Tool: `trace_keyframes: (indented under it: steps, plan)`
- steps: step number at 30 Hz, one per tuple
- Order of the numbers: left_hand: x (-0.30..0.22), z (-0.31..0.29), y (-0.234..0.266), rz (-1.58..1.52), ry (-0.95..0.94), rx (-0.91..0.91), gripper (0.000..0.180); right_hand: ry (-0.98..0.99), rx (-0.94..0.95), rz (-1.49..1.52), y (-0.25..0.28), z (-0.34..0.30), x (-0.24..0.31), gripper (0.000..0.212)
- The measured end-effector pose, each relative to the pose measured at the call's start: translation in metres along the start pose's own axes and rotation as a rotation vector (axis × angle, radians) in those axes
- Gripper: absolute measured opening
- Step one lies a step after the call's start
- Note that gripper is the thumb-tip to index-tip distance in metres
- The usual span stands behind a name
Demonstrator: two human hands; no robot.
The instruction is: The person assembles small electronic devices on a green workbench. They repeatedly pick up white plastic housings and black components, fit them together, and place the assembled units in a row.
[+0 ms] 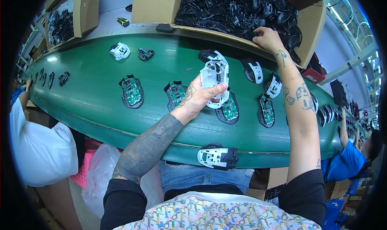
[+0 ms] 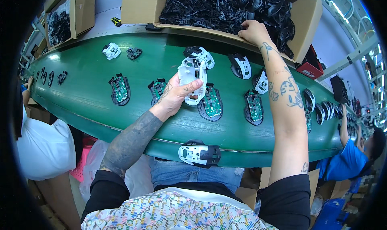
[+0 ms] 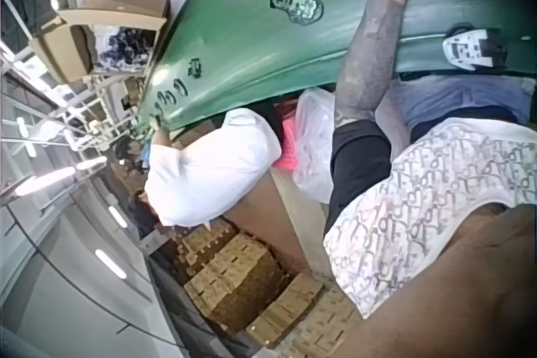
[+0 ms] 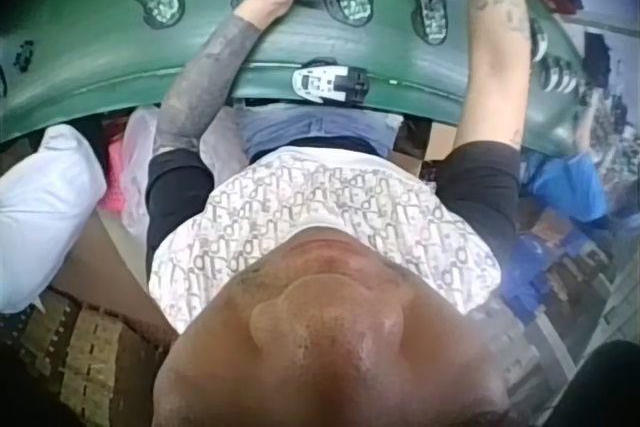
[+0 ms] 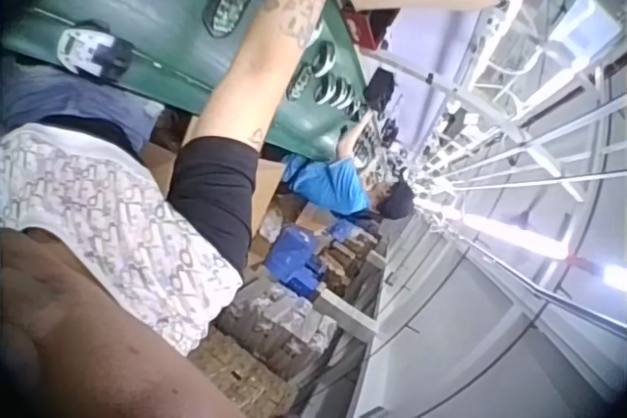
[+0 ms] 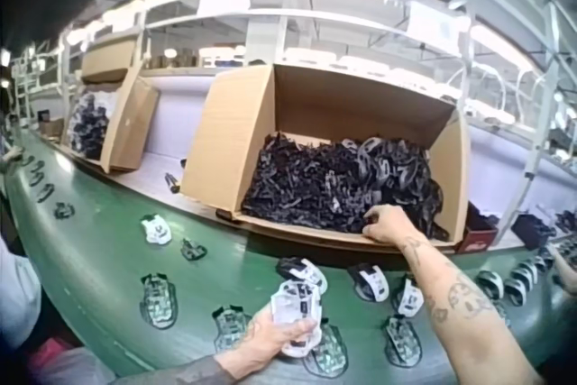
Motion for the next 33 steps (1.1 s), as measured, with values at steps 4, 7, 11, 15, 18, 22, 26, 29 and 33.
trace_keyframes:
  steps: [4, 7, 11, 15, 18, 22, 26, 29, 33]
  plan:
    - [0.001, 0.001, 0.001, -0.005, 0.001, 0.0, 0.048, 0.023, 0.009, -0.018, -0.001, 0.005, -0.001, 0.045]
    - [-0.001, 0.001, -0.001, -0.014, -0.003, -0.004, 0.046, 0.036, 0.014, -0.009, -0.001, 0.008, -0.008, 0.047]
    - [0.0, 0.002, 0.005, -0.09, -0.033, -0.03, 0.041, 0.011, -0.039, 0.374, 0.01, -0.008, -0.006, 0.048]
    - [0.013, 0.002, 0.017, -0.349, 0.029, -0.046, 0.047, 0.004, 0.022, 1.229, -0.009, -0.06, 0.027, 0.04]
    - [-0.007, -0.002, 0.009, -0.384, 0.017, -0.181, 0.064, 0.092, 0.331, 1.732, -0.026, -0.123, 0.058, 0.038]
    - [0.001, 0.001, 0.011, -0.141, 0.047, -0.044, 0.07, 0.085, 0.547, 2.146, -0.05, -0.181, 0.078, 0.053]
    - [-0.027, -0.014, -0.023, 0.35, -0.227, 0.104, 0.034, 0.057, 0.565, 2.197, -0.061, -0.205, 0.075, 0.051]
    - [-0.041, -0.031, -0.038, 0.638, -0.364, 0.114, 0.021, 0.017, 0.532, 2.124, -0.068, -0.212, 0.075, 0.047]
    - [-0.048, -0.04, -0.042, 0.996, -0.601, -0.058, 0.033, 0.013, 0.481, 2.004, -0.074, -0.211, 0.073, 0.045]
Point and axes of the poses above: each hand's wrist, its own z-axis towards the middle knuckle, its own y-axis out of the back of the hand, x = y × z, the point moved 8 cm from there along z, towards the middle knuckle, and after that the axes turned 3 degrees about z, right-handed, at the moved point
